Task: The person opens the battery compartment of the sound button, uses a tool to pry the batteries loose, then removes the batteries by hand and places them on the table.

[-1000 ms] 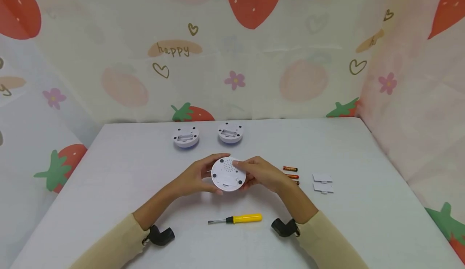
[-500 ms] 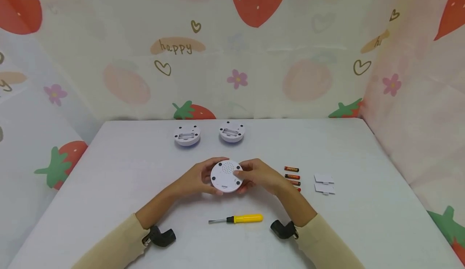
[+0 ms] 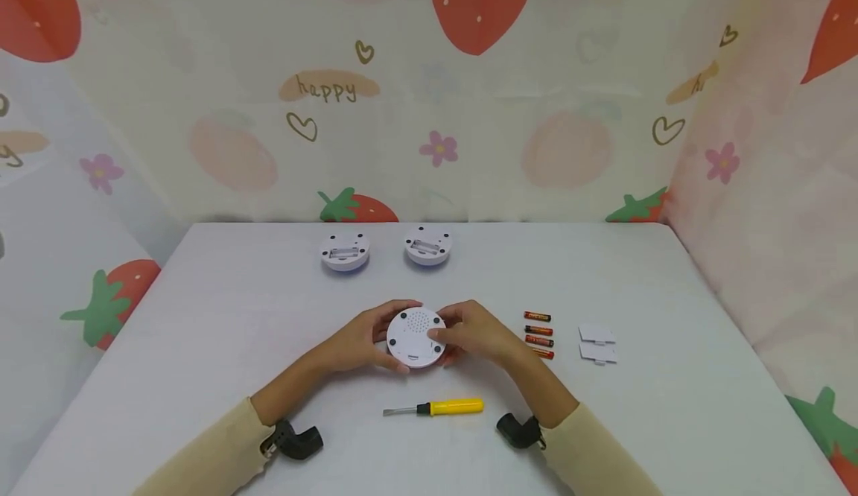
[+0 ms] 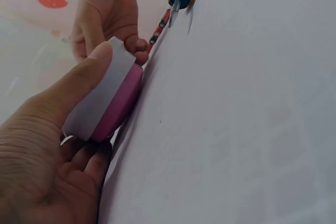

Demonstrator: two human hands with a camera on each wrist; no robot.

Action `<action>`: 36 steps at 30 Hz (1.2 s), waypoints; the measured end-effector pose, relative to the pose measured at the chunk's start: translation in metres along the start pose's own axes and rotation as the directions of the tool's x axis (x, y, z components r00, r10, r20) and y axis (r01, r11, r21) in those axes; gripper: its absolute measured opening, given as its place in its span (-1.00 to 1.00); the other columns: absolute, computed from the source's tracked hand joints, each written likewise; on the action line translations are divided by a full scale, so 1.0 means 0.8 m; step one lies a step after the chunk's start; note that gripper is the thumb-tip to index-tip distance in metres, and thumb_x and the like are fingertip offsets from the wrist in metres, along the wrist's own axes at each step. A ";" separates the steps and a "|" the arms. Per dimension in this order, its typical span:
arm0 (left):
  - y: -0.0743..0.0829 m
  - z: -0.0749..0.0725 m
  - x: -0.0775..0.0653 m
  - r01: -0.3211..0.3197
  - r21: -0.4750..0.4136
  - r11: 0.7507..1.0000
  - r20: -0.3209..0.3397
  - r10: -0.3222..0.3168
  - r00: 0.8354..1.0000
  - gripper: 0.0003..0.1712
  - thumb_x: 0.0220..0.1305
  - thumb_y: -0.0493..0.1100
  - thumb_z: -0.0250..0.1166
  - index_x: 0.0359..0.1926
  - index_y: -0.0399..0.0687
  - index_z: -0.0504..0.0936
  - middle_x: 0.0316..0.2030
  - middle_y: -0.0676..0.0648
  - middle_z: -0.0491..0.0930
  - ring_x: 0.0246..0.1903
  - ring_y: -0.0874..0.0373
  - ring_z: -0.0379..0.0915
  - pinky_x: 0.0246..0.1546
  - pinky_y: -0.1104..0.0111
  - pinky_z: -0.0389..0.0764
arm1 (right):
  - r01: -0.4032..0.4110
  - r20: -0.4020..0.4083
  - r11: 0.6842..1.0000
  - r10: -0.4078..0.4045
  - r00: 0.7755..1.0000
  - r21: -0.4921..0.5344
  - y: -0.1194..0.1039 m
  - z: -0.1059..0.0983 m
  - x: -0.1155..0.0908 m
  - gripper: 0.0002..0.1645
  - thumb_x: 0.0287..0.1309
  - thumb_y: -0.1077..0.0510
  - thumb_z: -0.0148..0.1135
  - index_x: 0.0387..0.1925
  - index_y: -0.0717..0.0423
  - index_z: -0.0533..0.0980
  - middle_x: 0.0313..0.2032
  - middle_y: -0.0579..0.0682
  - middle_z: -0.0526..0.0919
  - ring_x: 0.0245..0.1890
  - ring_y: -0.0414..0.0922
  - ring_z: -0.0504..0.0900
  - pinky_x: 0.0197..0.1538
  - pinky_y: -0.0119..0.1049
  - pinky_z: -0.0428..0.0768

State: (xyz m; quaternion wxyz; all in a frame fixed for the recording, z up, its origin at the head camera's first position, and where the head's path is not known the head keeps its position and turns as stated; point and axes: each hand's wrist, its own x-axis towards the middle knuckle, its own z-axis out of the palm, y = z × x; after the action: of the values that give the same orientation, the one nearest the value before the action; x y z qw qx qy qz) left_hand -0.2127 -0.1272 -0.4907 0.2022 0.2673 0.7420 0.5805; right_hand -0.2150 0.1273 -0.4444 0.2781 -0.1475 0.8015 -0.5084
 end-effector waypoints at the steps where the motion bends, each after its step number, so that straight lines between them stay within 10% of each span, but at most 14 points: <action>1: 0.000 0.001 0.000 0.002 0.005 1.000 0.003 -0.002 1.000 0.10 -0.08 -0.31 0.66 0.48 0.03 0.30 0.39 0.02 0.38 0.33 0.13 0.37 0.30 0.41 0.43 | 0.002 -0.029 0.999 -0.003 1.000 -0.045 -0.001 0.002 -0.001 -0.55 0.33 0.12 0.32 0.17 0.25 0.59 -0.15 0.07 0.64 -0.41 -0.04 0.70 -0.23 -0.25 0.74; 8: -0.001 0.000 0.002 -0.008 0.018 1.000 0.009 0.008 1.000 0.09 -0.06 -0.25 0.66 0.49 0.02 0.30 0.39 0.03 0.38 0.32 0.18 0.38 0.30 0.40 0.43 | 0.102 -0.214 0.897 -0.211 0.954 -0.431 -0.019 0.010 -0.012 -0.47 0.25 0.04 0.43 0.21 0.14 0.60 0.03 0.04 0.72 -0.05 -0.05 0.71 -0.02 -0.19 0.73; 15: -0.002 -0.004 0.006 -0.047 0.007 0.999 0.015 0.047 0.999 0.07 -0.03 -0.29 0.64 0.49 0.01 0.30 0.38 -0.01 0.42 0.31 0.13 0.41 0.27 0.39 0.47 | 0.281 -0.007 0.660 -0.398 0.917 -0.696 -0.037 0.021 -0.023 -0.40 0.16 -0.08 0.48 0.20 0.05 0.63 0.12 -0.08 0.70 0.14 -0.05 0.66 0.19 -0.11 0.62; 29: -0.005 0.000 -0.002 -0.045 0.030 0.999 0.001 0.045 0.999 0.07 -0.04 -0.22 0.66 0.48 -0.05 0.32 0.31 -0.01 0.48 0.24 0.14 0.49 0.23 0.40 0.51 | 0.303 0.161 0.372 -0.367 0.916 -0.877 -0.048 0.045 -0.028 -0.68 0.29 -0.05 0.37 -0.02 0.00 0.73 0.09 -0.08 0.72 -0.14 -0.05 0.77 0.02 -0.18 0.71; 36: -0.002 -0.001 -0.001 -0.027 -0.016 1.000 0.002 0.027 1.000 0.07 -0.06 -0.27 0.66 0.48 -0.10 0.33 0.32 -0.03 0.48 0.24 0.13 0.49 0.21 0.38 0.53 | 0.301 0.245 0.141 -0.317 0.916 -0.943 -0.057 0.054 -0.033 -0.68 0.33 -0.01 0.33 0.00 0.06 0.71 0.09 -0.02 0.71 -0.17 -0.05 0.78 -0.05 -0.26 0.73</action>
State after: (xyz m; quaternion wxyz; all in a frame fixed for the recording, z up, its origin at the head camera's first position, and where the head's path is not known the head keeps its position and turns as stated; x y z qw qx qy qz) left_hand -0.2131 -0.1284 -0.4922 0.1974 0.2761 0.7334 0.5890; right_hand -0.1702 0.0892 -0.4102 0.0090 -0.4451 0.8936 0.0571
